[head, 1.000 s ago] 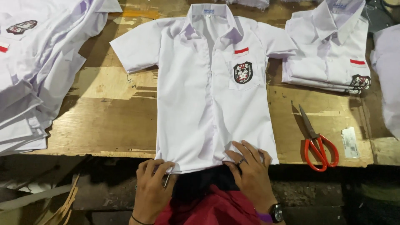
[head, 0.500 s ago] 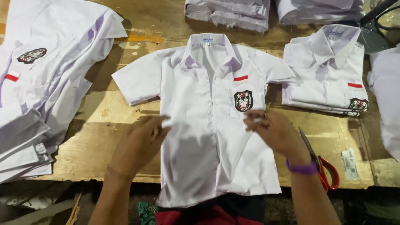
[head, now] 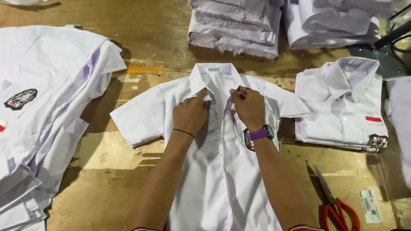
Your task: Buttoning and folding a white short-sleeved shirt on a wooden workbench.
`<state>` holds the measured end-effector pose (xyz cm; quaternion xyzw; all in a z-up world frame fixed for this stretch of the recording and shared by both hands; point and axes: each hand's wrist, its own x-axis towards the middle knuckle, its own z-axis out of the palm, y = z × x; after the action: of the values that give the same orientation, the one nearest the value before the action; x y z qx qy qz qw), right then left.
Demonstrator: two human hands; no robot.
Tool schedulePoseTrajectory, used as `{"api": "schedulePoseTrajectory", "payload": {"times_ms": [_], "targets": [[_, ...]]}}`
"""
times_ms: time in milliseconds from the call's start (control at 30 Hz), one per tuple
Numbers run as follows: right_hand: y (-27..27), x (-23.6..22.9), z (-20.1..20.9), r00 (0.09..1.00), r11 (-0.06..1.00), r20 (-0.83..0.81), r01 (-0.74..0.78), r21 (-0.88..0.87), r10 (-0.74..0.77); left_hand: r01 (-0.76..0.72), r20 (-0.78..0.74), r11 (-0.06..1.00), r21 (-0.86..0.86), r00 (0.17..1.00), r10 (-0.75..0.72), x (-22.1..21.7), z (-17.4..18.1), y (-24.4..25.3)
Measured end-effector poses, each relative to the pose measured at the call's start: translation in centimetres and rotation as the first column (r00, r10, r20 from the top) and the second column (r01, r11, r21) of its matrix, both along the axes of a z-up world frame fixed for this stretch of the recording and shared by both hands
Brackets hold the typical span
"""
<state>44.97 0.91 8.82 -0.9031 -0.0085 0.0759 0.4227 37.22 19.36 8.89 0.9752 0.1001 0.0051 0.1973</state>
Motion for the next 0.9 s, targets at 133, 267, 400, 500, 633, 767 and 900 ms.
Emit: {"api": "schedulePoseTrajectory", "payload": {"times_ms": [133, 267, 400, 500, 633, 767, 900], "targets": [[2.3, -1.9, -0.3, 0.968, 0.999, 0.244, -0.045, -0.024, 0.049, -0.015, 0.059, 1.000, -0.003, 0.998, 0.015, 0.2, -1.2, -1.1], [3.1, -2.2, -3.9, 0.818, 0.989, 0.555, -0.128, -0.073, 0.147, -0.029, 0.135, 0.999, 0.042, 0.991, 0.023, 0.3, -1.0, -2.0], [3.2, -2.4, -2.2, 0.781, 0.981, 0.595, -0.142, -0.130, 0.191, -0.012, 0.239, 0.996, 0.085, 0.971, -0.009, 0.9, -0.5, -2.4], [2.9, -1.8, -2.7, 0.787, 0.980, 0.585, -0.149, -0.131, 0.198, 0.003, 0.196, 0.995, 0.098, 0.980, -0.023, 1.3, -0.3, -2.5], [2.8, -1.2, -3.7, 0.848, 0.984, 0.506, -0.091, -0.151, 0.156, 0.017, 0.038, 0.999, -0.030, 0.999, -0.016, 2.6, 0.8, -2.3], [2.2, -0.3, -3.7, 0.894, 0.966, 0.426, -0.029, -0.258, 0.141, -0.064, 0.067, 0.994, -0.083, 0.995, 0.070, 2.2, 0.3, -2.9], [1.2, 0.3, -2.1, 0.748, 0.968, 0.626, -0.091, -0.235, 0.222, -0.064, 0.337, 0.996, -0.059, 0.938, 0.080, 2.2, -3.3, -2.7]]}}
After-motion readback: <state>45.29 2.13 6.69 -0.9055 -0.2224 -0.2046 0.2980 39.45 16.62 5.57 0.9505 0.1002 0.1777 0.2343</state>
